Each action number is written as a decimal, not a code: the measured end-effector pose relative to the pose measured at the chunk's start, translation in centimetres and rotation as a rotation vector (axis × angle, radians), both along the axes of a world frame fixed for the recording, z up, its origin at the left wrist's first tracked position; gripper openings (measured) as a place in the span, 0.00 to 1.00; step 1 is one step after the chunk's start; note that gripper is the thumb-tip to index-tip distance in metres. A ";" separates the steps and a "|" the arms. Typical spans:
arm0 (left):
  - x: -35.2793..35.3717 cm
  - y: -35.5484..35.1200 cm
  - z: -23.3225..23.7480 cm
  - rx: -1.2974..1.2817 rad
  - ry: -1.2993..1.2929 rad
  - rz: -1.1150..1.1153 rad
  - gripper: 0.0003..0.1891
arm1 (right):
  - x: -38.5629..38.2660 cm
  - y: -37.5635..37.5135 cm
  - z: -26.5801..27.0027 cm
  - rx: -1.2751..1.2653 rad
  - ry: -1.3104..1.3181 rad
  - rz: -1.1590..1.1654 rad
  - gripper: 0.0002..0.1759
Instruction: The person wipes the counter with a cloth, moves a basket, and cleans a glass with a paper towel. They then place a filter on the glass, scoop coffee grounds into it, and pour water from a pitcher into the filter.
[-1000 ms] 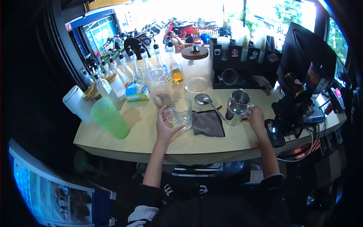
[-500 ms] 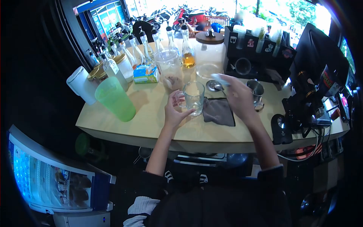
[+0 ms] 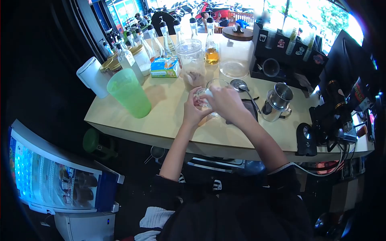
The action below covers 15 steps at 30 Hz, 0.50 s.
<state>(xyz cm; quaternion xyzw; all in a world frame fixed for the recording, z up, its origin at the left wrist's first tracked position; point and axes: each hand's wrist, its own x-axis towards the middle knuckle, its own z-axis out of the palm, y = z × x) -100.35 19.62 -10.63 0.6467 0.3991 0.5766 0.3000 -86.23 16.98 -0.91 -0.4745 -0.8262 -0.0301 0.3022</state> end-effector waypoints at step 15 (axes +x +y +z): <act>1.3 -2.4 1.3 0.202 0.149 0.265 0.49 | -1.2 0.6 -2.2 0.077 -0.189 -0.118 0.15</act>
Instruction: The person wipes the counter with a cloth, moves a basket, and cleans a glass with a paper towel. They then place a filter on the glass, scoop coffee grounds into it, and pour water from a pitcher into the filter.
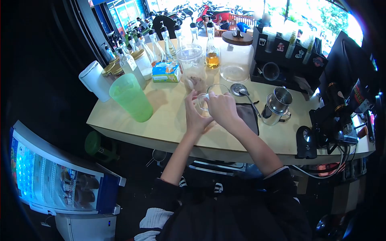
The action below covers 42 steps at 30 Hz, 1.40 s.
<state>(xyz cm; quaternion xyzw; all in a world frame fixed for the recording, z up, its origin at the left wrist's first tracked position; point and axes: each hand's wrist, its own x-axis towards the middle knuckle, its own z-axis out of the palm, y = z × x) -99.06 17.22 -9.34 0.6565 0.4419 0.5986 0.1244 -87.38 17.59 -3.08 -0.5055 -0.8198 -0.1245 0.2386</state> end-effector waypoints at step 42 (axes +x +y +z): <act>-6.6 -8.4 6.2 -0.253 -0.047 -0.425 0.45 | 4.7 -7.0 9.3 -0.449 0.339 0.728 0.21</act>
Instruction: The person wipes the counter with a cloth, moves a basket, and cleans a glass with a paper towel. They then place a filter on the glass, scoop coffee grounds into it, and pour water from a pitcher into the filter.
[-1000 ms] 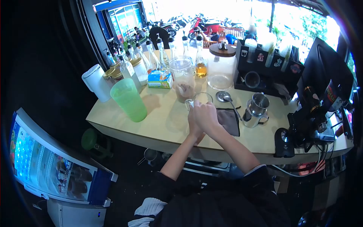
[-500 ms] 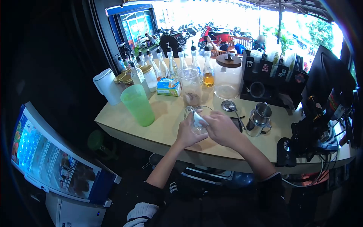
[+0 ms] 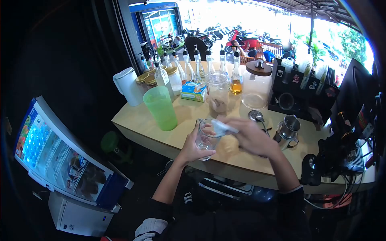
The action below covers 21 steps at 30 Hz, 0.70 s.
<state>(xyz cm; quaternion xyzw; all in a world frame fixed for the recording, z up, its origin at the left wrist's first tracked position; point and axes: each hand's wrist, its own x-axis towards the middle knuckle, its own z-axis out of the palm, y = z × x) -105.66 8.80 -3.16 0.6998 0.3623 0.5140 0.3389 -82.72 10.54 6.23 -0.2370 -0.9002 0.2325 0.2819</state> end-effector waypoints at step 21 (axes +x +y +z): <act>-0.5 0.1 -2.1 -0.157 -0.183 -0.192 0.48 | -0.4 3.1 -2.7 -0.380 0.314 -0.043 0.14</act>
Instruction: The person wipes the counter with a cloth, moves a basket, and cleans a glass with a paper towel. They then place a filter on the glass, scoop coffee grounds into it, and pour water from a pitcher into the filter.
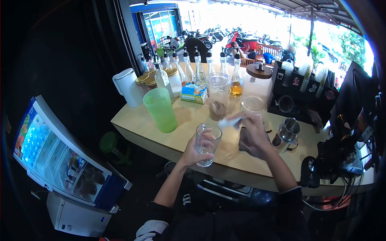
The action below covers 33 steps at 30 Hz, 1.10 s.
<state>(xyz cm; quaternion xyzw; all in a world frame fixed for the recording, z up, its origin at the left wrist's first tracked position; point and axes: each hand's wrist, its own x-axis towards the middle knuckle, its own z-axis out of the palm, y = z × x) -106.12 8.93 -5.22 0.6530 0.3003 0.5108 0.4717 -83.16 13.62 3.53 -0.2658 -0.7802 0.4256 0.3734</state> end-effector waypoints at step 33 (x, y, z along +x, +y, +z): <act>5.7 2.0 0.8 0.343 0.299 0.414 0.38 | -0.3 -2.9 -1.1 0.163 -0.027 -0.089 0.13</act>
